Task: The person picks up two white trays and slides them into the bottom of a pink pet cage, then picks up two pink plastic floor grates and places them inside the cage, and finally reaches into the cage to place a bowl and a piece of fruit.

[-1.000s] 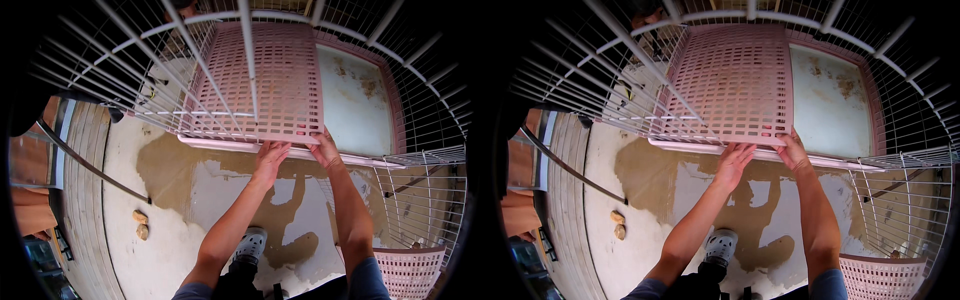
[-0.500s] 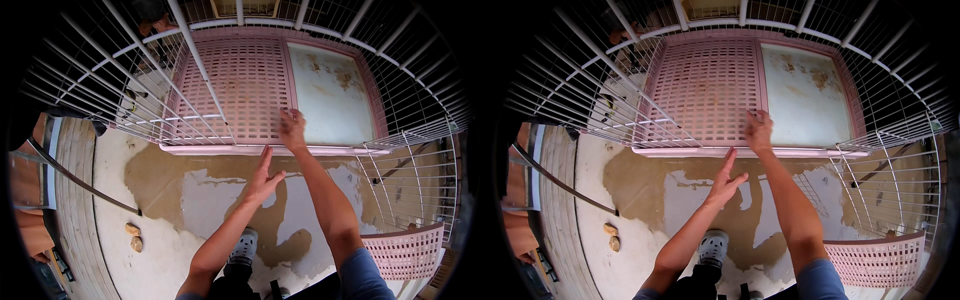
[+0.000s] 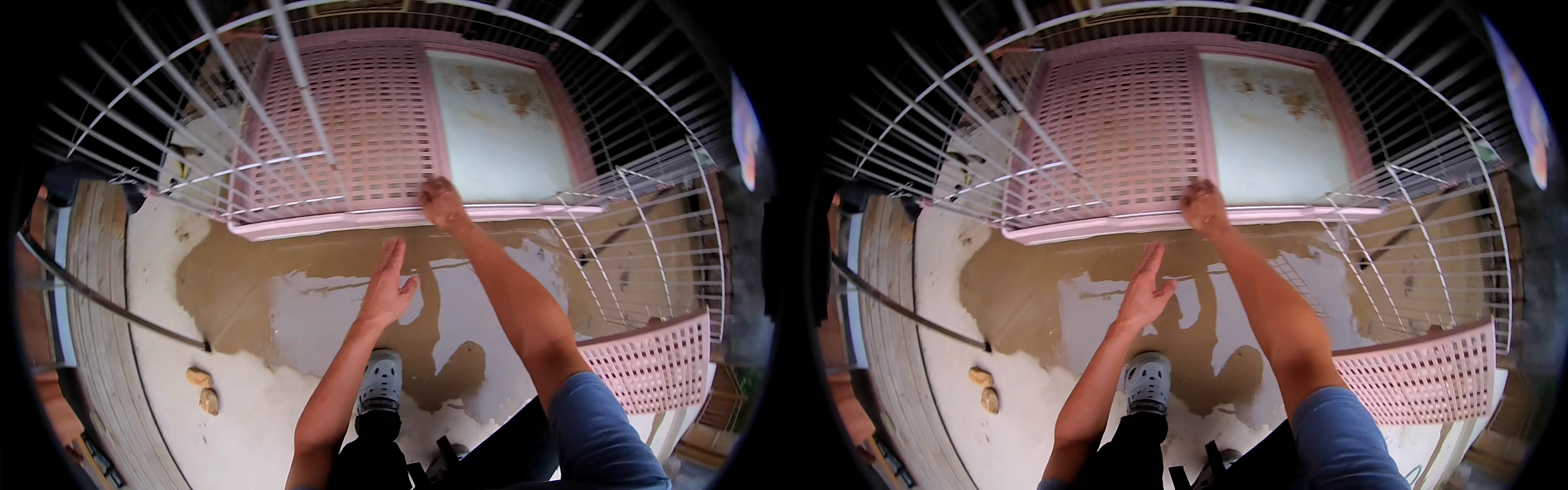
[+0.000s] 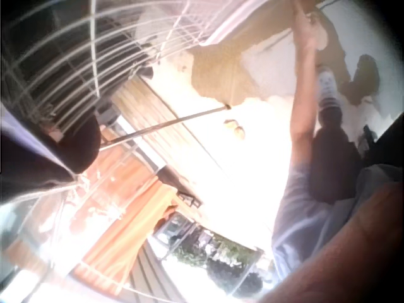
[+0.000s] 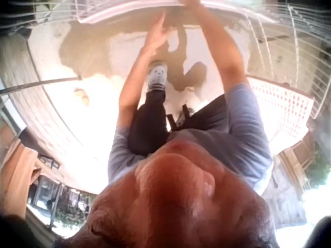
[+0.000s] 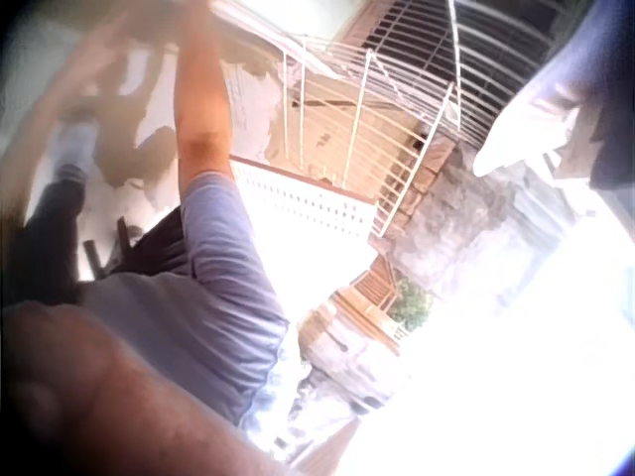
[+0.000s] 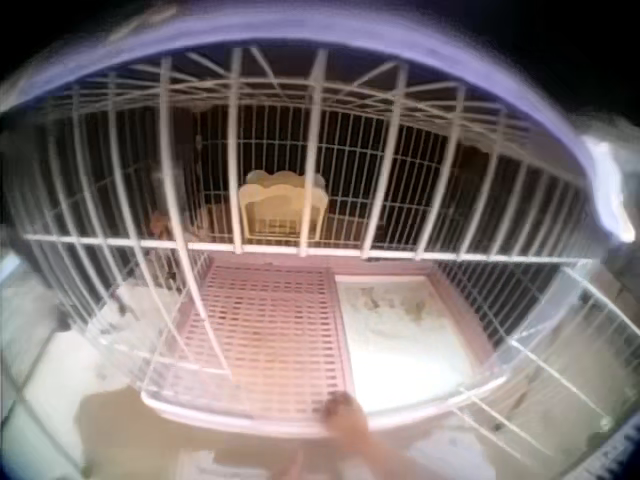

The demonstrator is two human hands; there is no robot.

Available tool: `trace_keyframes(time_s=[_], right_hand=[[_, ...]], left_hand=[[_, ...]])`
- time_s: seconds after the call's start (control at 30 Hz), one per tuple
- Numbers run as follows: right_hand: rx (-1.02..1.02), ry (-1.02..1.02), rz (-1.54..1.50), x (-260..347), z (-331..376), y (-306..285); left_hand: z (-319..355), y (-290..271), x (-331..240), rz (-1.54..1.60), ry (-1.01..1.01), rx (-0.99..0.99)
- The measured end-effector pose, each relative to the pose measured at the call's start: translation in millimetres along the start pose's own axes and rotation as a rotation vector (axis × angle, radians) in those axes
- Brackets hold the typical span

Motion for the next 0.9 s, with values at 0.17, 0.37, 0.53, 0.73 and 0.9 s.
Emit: trace_keyframes(time_s=[0.17,0.37,0.53,0.73,0.9], right_hand=[[0.018,0.131,-0.359,-2.8,106.6,-75.7],[0.452,0.576,-0.57,-109.8,306.8,-188.9],[0.264,1.353,-0.758,-145.3,529.4,-285.8],[-0.71,1.958,-0.661,-217.5,773.2,-371.4],[-0.996,1.65,-0.547,-301.7,767.7,-433.2]], left_hand=[[4.0,32.7,-12.8,0.013,-0.018,0.181],[4.9,107.6,-53.5,0.239,0.009,0.458],[13.0,190.8,-115.2,0.242,0.265,0.763],[38.3,286.9,-184.0,0.281,0.363,0.977],[44.5,341.4,-198.0,0.378,0.335,0.967]])
Point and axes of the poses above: each hand's wrist, its own z-axis away from the middle knuckle, its own y-axis out of the palm, x = y × z, the point moved 6 cm from there along -z, towards the middle knuckle, and after that the axes turned 8 degrees about y, right-handed, at the moved point
